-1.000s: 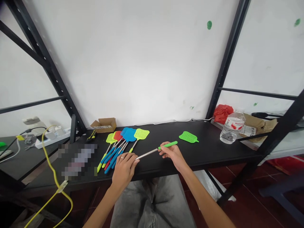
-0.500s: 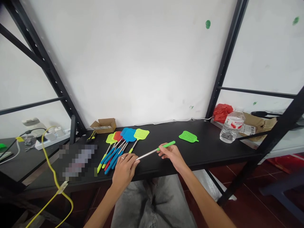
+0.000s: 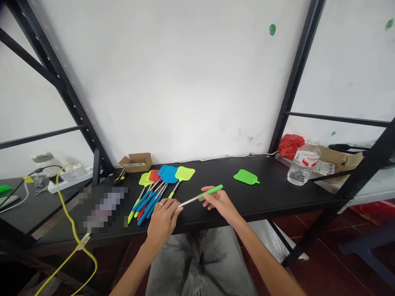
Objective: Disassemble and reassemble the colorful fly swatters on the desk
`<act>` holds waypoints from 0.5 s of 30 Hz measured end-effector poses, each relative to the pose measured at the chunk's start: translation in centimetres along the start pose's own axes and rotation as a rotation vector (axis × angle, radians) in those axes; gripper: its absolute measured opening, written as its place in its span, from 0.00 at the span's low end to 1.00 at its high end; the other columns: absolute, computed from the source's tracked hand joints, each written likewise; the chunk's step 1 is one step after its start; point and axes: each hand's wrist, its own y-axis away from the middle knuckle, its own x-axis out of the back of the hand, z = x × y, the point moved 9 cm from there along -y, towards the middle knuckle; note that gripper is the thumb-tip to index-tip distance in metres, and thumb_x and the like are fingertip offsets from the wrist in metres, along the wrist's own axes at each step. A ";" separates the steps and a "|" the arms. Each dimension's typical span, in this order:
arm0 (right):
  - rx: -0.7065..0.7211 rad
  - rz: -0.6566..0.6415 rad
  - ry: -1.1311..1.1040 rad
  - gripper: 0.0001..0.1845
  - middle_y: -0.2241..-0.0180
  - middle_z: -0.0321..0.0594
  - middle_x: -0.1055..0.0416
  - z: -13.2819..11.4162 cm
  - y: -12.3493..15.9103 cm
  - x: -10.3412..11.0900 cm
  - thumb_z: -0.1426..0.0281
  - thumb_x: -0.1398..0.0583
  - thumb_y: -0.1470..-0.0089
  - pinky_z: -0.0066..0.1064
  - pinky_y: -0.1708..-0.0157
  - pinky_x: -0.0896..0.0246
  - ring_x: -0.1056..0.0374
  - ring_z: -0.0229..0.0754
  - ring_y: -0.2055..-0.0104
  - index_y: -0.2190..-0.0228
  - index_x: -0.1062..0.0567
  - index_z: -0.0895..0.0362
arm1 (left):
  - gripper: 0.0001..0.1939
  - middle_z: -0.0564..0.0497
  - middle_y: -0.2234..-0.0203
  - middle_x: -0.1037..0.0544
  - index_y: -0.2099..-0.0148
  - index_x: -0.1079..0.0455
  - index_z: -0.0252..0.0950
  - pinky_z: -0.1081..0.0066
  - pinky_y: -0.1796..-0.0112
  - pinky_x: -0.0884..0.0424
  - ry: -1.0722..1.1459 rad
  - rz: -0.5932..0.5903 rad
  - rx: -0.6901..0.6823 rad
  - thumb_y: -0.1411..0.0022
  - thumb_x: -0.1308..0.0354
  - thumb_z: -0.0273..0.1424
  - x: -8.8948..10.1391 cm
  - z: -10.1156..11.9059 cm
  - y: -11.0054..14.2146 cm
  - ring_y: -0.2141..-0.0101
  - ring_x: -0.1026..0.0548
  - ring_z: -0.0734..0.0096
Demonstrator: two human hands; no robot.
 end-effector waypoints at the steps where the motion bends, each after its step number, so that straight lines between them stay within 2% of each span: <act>1: -0.007 0.016 -0.014 0.25 0.63 0.45 0.22 -0.1 0.0 0.2 0.54 0.34 0.49 0.29 0.72 0.35 0.28 0.40 0.69 0.53 0.25 0.55 | 0.11 0.48 0.58 0.24 0.59 0.30 0.40 0.63 0.57 0.37 0.001 0.007 0.008 0.28 0.54 0.33 0.1 -0.1 0.0 0.56 0.30 0.61; 4: 0.012 0.094 -0.050 0.25 0.64 0.43 0.23 -0.9 0.0 1.7 0.54 0.35 0.48 0.29 0.72 0.35 0.28 0.40 0.69 0.52 0.26 0.54 | 0.11 0.48 0.59 0.23 0.60 0.31 0.39 0.63 0.58 0.38 -0.003 0.030 0.033 0.28 0.54 0.32 0.3 -0.3 0.0 0.56 0.30 0.60; 10: 0.104 0.227 -0.027 0.21 0.64 0.41 0.26 -2.5 0.1 5.4 0.55 0.35 0.49 0.28 0.73 0.36 0.29 0.39 0.69 0.55 0.23 0.53 | 0.11 0.49 0.60 0.23 0.61 0.31 0.39 0.63 0.58 0.38 -0.017 0.026 0.037 0.28 0.54 0.33 0.3 -0.3 -0.1 0.57 0.30 0.61; 15: 0.129 0.238 0.086 0.20 0.68 0.41 0.26 -3.0 0.1 5.8 0.56 0.34 0.50 0.29 0.73 0.38 0.31 0.41 0.69 0.60 0.20 0.56 | 0.11 0.49 0.59 0.23 0.61 0.32 0.39 0.64 0.58 0.38 -0.030 0.015 0.034 0.28 0.54 0.34 0.1 -0.3 -0.1 0.57 0.30 0.61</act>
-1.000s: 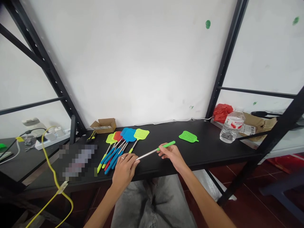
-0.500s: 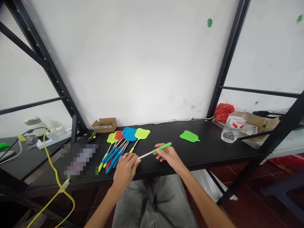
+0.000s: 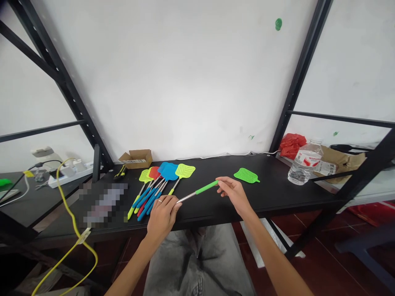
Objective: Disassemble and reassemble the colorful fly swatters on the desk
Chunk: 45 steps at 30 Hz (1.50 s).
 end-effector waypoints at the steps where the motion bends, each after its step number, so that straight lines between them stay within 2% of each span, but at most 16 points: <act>1: 0.003 -0.015 0.026 0.20 0.70 0.42 0.26 -0.1 0.0 -0.3 0.55 0.34 0.50 0.29 0.73 0.38 0.31 0.41 0.69 0.61 0.20 0.56 | 0.11 0.49 0.59 0.23 0.61 0.32 0.39 0.64 0.58 0.38 -0.002 -0.001 -0.002 0.28 0.54 0.34 0.0 0.0 0.0 0.57 0.30 0.61; 6: 0.022 -0.082 0.105 0.20 0.68 0.44 0.23 -0.1 0.2 -1.7 0.54 0.35 0.49 0.31 0.73 0.38 0.31 0.41 0.70 0.62 0.20 0.58 | 0.12 0.48 0.60 0.23 0.61 0.32 0.39 0.63 0.59 0.38 0.006 0.003 -0.008 0.27 0.55 0.35 -0.1 0.0 0.1 0.58 0.30 0.61; 10: 0.021 -0.103 0.153 0.21 0.68 0.46 0.22 0.6 0.3 -2.1 0.54 0.36 0.48 0.32 0.72 0.38 0.31 0.41 0.70 0.63 0.20 0.59 | 0.12 0.49 0.60 0.23 0.61 0.32 0.39 0.64 0.59 0.38 0.032 -0.005 -0.022 0.28 0.54 0.34 -0.1 0.0 0.1 0.57 0.30 0.61; 18: 0.083 -0.156 0.365 0.18 0.74 0.41 0.25 0.9 0.5 -2.4 0.55 0.41 0.42 0.31 0.71 0.38 0.31 0.41 0.72 0.70 0.25 0.57 | 0.13 0.49 0.60 0.23 0.63 0.30 0.38 0.63 0.58 0.37 0.055 -0.026 -0.049 0.28 0.52 0.35 -0.2 0.1 0.0 0.57 0.30 0.62; 21: 0.084 -0.246 0.423 0.16 0.74 0.39 0.24 0.4 1.2 -3.3 0.57 0.43 0.39 0.30 0.72 0.39 0.32 0.40 0.73 0.70 0.26 0.56 | 0.13 0.49 0.60 0.23 0.62 0.29 0.39 0.63 0.59 0.37 0.057 -0.039 -0.068 0.28 0.52 0.35 -0.3 0.2 0.0 0.57 0.30 0.62; 25: 0.131 -0.427 0.578 0.14 0.75 0.36 0.24 -0.3 2.8 -5.9 0.61 0.43 0.39 0.29 0.74 0.44 0.33 0.38 0.75 0.68 0.22 0.55 | 0.11 0.50 0.60 0.23 0.59 0.28 0.40 0.63 0.58 0.37 0.054 -0.051 -0.094 0.29 0.50 0.35 -0.5 0.5 0.0 0.57 0.30 0.61; 29: 0.188 -0.469 0.637 0.12 0.75 0.35 0.24 -1.1 3.0 -6.7 0.63 0.42 0.40 0.28 0.72 0.44 0.31 0.40 0.73 0.69 0.21 0.55 | 0.11 0.49 0.56 0.23 0.52 0.29 0.41 0.62 0.56 0.36 0.061 -0.049 -0.076 0.29 0.50 0.37 -0.6 0.3 0.1 0.55 0.29 0.59; 31: 0.208 -0.421 0.659 0.13 0.74 0.36 0.24 -1.5 2.1 -5.5 0.62 0.42 0.41 0.29 0.72 0.43 0.31 0.40 0.73 0.69 0.21 0.55 | 0.16 0.48 0.52 0.25 0.43 0.33 0.42 0.61 0.55 0.35 0.062 -0.028 -0.042 0.29 0.50 0.39 -0.6 -0.1 0.1 0.52 0.30 0.57; 33: 0.225 -0.300 0.687 0.15 0.73 0.37 0.23 -1.8 0.7 -2.8 0.60 0.43 0.41 0.30 0.70 0.42 0.30 0.42 0.72 0.70 0.21 0.55 | 0.22 0.46 0.48 0.26 0.37 0.40 0.41 0.61 0.55 0.34 0.053 -0.006 -0.005 0.30 0.50 0.39 -0.6 -0.5 0.1 0.50 0.30 0.56; 35: 0.241 -0.086 0.730 0.18 0.69 0.41 0.22 -2.0 -0.8 1.8 0.57 0.45 0.40 0.32 0.64 0.40 0.28 0.46 0.67 0.70 0.22 0.55 | 0.23 0.45 0.48 0.27 0.35 0.41 0.40 0.60 0.54 0.34 0.032 0.001 0.004 0.29 0.51 0.39 -0.8 -0.7 0.2 0.50 0.30 0.55; 37: 0.227 0.205 0.822 0.21 0.63 0.45 0.22 -1.9 -1.5 7.4 0.54 0.47 0.40 0.35 0.60 0.40 0.28 0.50 0.61 0.64 0.22 0.56 | 0.21 0.45 0.49 0.26 0.37 0.38 0.41 0.59 0.53 0.34 0.008 0.001 -0.013 0.29 0.51 0.38 -0.9 -0.5 0.2 0.50 0.30 0.55; 38: 0.206 0.302 0.872 0.23 0.61 0.46 0.22 -1.5 -1.6 9.9 0.54 0.49 0.40 0.36 0.59 0.40 0.28 0.52 0.59 0.62 0.22 0.56 | 0.20 0.45 0.49 0.26 0.38 0.36 0.41 0.58 0.52 0.34 -0.001 0.003 -0.021 0.29 0.51 0.37 -0.9 -0.4 0.2 0.50 0.30 0.54; 40: 0.163 0.366 0.975 0.23 0.59 0.49 0.23 -0.5 -1.7 13.2 0.54 0.50 0.40 0.37 0.59 0.39 0.28 0.54 0.57 0.60 0.23 0.56 | 0.18 0.46 0.51 0.25 0.40 0.34 0.41 0.58 0.52 0.34 -0.009 0.002 -0.029 0.29 0.51 0.37 -0.9 -0.3 0.2 0.50 0.29 0.55; 41: 0.129 0.365 1.027 0.23 0.61 0.49 0.22 0.1 -1.8 14.3 0.55 0.51 0.41 0.37 0.61 0.39 0.28 0.54 0.59 0.61 0.23 0.56 | 0.18 0.46 0.51 0.24 0.41 0.33 0.41 0.58 0.52 0.33 -0.010 0.002 -0.029 0.29 0.51 0.37 -0.9 -0.3 0.2 0.51 0.29 0.55; 43: 0.083 0.321 1.086 0.22 0.67 0.47 0.23 1.1 -1.9 14.9 0.55 0.51 0.40 0.36 0.64 0.40 0.28 0.53 0.64 0.65 0.23 0.55 | 0.17 0.46 0.52 0.24 0.42 0.32 0.40 0.58 0.52 0.33 -0.011 0.002 -0.028 0.29 0.51 0.36 -0.8 -0.2 0.2 0.51 0.29 0.55; 45: 0.085 0.259 1.081 0.21 0.71 0.44 0.24 1.5 -2.1 13.8 0.55 0.51 0.39 0.34 0.66 0.41 0.28 0.51 0.67 0.68 0.24 0.53 | 0.16 0.46 0.53 0.24 0.44 0.31 0.40 0.58 0.53 0.33 -0.009 0.003 -0.028 0.29 0.51 0.36 -0.6 -0.1 0.1 0.52 0.28 0.56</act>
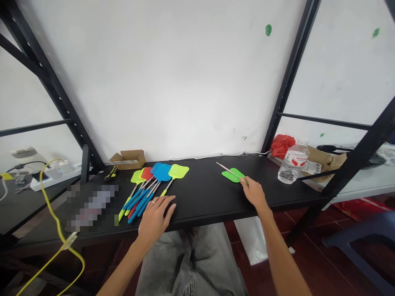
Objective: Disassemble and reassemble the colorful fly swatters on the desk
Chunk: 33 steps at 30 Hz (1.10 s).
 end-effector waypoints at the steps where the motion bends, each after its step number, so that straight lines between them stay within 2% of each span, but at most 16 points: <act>1: 0.027 -0.017 -0.026 0.21 0.72 0.44 0.24 -1.0 0.1 -0.4 0.55 0.51 0.39 0.33 0.67 0.41 0.28 0.50 0.67 0.68 0.24 0.53 | 0.15 0.46 0.53 0.23 0.45 0.31 0.40 0.58 0.53 0.33 0.002 -0.001 0.000 0.29 0.51 0.36 0.1 0.0 0.0 0.52 0.28 0.56; 10: 0.288 -0.270 -0.383 0.22 0.64 0.40 0.21 -13.1 3.6 -5.2 0.56 0.51 0.35 0.31 0.62 0.41 0.27 0.46 0.63 0.69 0.24 0.53 | 0.15 0.45 0.51 0.24 0.46 0.30 0.40 0.57 0.52 0.33 -0.001 -0.021 -0.015 0.30 0.51 0.37 0.2 0.5 0.0 0.51 0.28 0.56; 13: 0.322 -0.352 -0.473 0.22 0.63 0.40 0.21 -15.8 5.2 -6.1 0.56 0.51 0.35 0.31 0.60 0.41 0.27 0.46 0.62 0.67 0.23 0.54 | 0.19 0.45 0.45 0.27 0.41 0.32 0.41 0.56 0.48 0.34 -0.001 -0.067 -0.083 0.32 0.48 0.40 -0.1 1.2 0.1 0.45 0.32 0.54; 17: 0.341 -0.442 -0.548 0.23 0.62 0.40 0.21 -17.8 6.7 -6.7 0.55 0.50 0.35 0.33 0.58 0.41 0.28 0.45 0.62 0.64 0.21 0.54 | 0.27 0.46 0.39 0.33 0.37 0.37 0.44 0.52 0.45 0.37 0.003 -0.149 -0.169 0.34 0.46 0.46 -0.7 1.7 0.4 0.39 0.38 0.51; 20: 0.342 -0.487 -0.596 0.24 0.61 0.41 0.21 -18.3 7.1 -6.8 0.54 0.50 0.35 0.34 0.57 0.41 0.29 0.46 0.61 0.63 0.20 0.55 | 0.30 0.46 0.41 0.31 0.37 0.37 0.45 0.51 0.45 0.37 0.024 -0.197 -0.198 0.38 0.43 0.50 -1.0 1.9 0.5 0.41 0.37 0.50; 24: 0.276 -0.513 -0.764 0.22 0.62 0.43 0.22 -17.3 6.5 -7.2 0.53 0.45 0.38 0.38 0.52 0.41 0.29 0.47 0.57 0.64 0.20 0.56 | 0.28 0.46 0.50 0.27 0.41 0.33 0.44 0.54 0.49 0.34 0.031 -0.208 -0.161 0.40 0.41 0.50 -0.9 1.7 0.4 0.50 0.30 0.53; 27: 0.076 -0.497 -1.076 0.18 0.65 0.44 0.21 -15.1 5.5 -8.0 0.54 0.37 0.44 0.40 0.51 0.38 0.27 0.47 0.59 0.62 0.21 0.56 | 0.27 0.46 0.55 0.27 0.43 0.32 0.43 0.54 0.52 0.33 0.026 -0.216 -0.168 0.40 0.40 0.50 -0.9 1.7 0.5 0.55 0.29 0.55; 30: -0.140 -0.428 -1.339 0.17 0.68 0.42 0.22 -12.7 4.6 -8.7 0.58 0.32 0.50 0.39 0.54 0.35 0.27 0.44 0.63 0.62 0.21 0.55 | 0.23 0.47 0.56 0.28 0.43 0.32 0.44 0.57 0.53 0.32 0.064 -0.215 -0.184 0.38 0.41 0.46 -0.9 1.7 0.6 0.56 0.29 0.57; 33: -0.222 -0.327 -1.481 0.15 0.70 0.40 0.24 -11.2 3.9 -8.3 0.59 0.30 0.52 0.37 0.57 0.33 0.29 0.41 0.65 0.64 0.20 0.53 | 0.17 0.46 0.55 0.28 0.43 0.33 0.42 0.60 0.55 0.31 0.124 -0.157 -0.103 0.32 0.47 0.38 -0.4 0.8 0.4 0.56 0.29 0.59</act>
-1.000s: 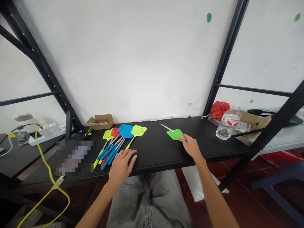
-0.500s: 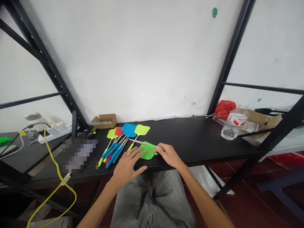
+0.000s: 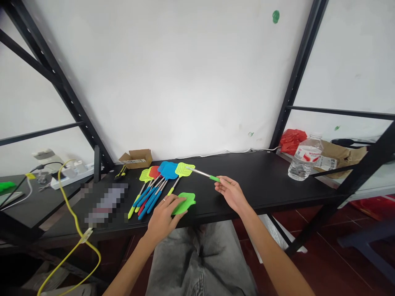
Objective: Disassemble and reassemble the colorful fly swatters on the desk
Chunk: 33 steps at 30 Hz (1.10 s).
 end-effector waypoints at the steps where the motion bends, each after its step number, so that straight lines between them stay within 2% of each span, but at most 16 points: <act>1: 0.018 0.022 -0.032 0.14 0.71 0.38 0.25 -0.3 -0.1 0.4 0.59 0.30 0.53 0.37 0.59 0.33 0.30 0.41 0.67 0.65 0.21 0.53 | 0.16 0.46 0.55 0.29 0.43 0.33 0.42 0.61 0.55 0.31 0.012 0.018 0.027 0.31 0.49 0.35 0.2 -0.3 0.0 0.56 0.29 0.60; 6: 0.109 0.093 -0.038 0.12 0.81 0.30 0.40 -2.1 -0.3 2.1 0.60 0.30 0.53 0.33 0.69 0.37 0.42 0.35 0.78 0.72 0.24 0.53 | 0.21 0.48 0.55 0.29 0.42 0.35 0.44 0.61 0.56 0.30 -0.006 0.007 0.057 0.36 0.47 0.27 0.0 -0.5 -0.2 0.56 0.29 0.58; 9: 0.118 0.040 0.115 0.15 0.83 0.28 0.47 -2.7 -0.3 2.6 0.60 0.30 0.53 0.32 0.71 0.40 0.50 0.34 0.79 0.78 0.28 0.54 | 0.25 0.49 0.55 0.29 0.41 0.36 0.45 0.60 0.54 0.30 -0.022 -0.003 0.068 0.39 0.47 0.22 -0.1 -0.6 -0.1 0.55 0.29 0.58; 11: 0.089 -0.033 0.237 0.19 0.83 0.28 0.49 -2.7 -0.2 2.5 0.59 0.30 0.53 0.32 0.71 0.41 0.50 0.34 0.79 0.81 0.31 0.54 | 0.26 0.49 0.55 0.29 0.42 0.36 0.45 0.60 0.53 0.31 -0.030 -0.005 0.074 0.40 0.48 0.21 -0.2 -0.7 -0.1 0.55 0.30 0.58; 14: 0.058 -0.092 0.382 0.19 0.83 0.30 0.45 -2.6 0.1 2.3 0.56 0.31 0.53 0.31 0.72 0.43 0.45 0.36 0.77 0.80 0.30 0.55 | 0.25 0.48 0.55 0.29 0.41 0.36 0.45 0.58 0.52 0.31 -0.027 0.008 0.066 0.39 0.48 0.22 -0.2 -0.7 -0.1 0.55 0.30 0.58; 18: 0.066 -0.090 0.479 0.20 0.80 0.35 0.36 -2.7 0.1 2.3 0.55 0.31 0.54 0.30 0.72 0.45 0.40 0.37 0.75 0.79 0.29 0.56 | 0.24 0.48 0.56 0.29 0.41 0.36 0.45 0.59 0.53 0.31 -0.022 0.017 0.065 0.38 0.49 0.23 0.0 -0.6 -0.1 0.56 0.29 0.59; 29: 0.110 -0.055 0.539 0.22 0.80 0.35 0.35 -2.8 -0.3 3.2 0.52 0.32 0.55 0.31 0.71 0.45 0.39 0.38 0.74 0.80 0.29 0.56 | 0.21 0.47 0.56 0.29 0.42 0.34 0.45 0.61 0.56 0.29 0.003 0.049 0.072 0.35 0.50 0.26 0.3 -0.7 -0.1 0.57 0.29 0.60; 33: 0.174 -0.025 0.647 0.23 0.80 0.36 0.34 -3.7 -0.3 3.3 0.50 0.34 0.54 0.32 0.70 0.44 0.39 0.39 0.74 0.80 0.29 0.56 | 0.20 0.47 0.56 0.29 0.42 0.34 0.44 0.62 0.57 0.30 -0.011 0.045 0.066 0.34 0.50 0.27 0.1 -0.7 -0.1 0.56 0.29 0.59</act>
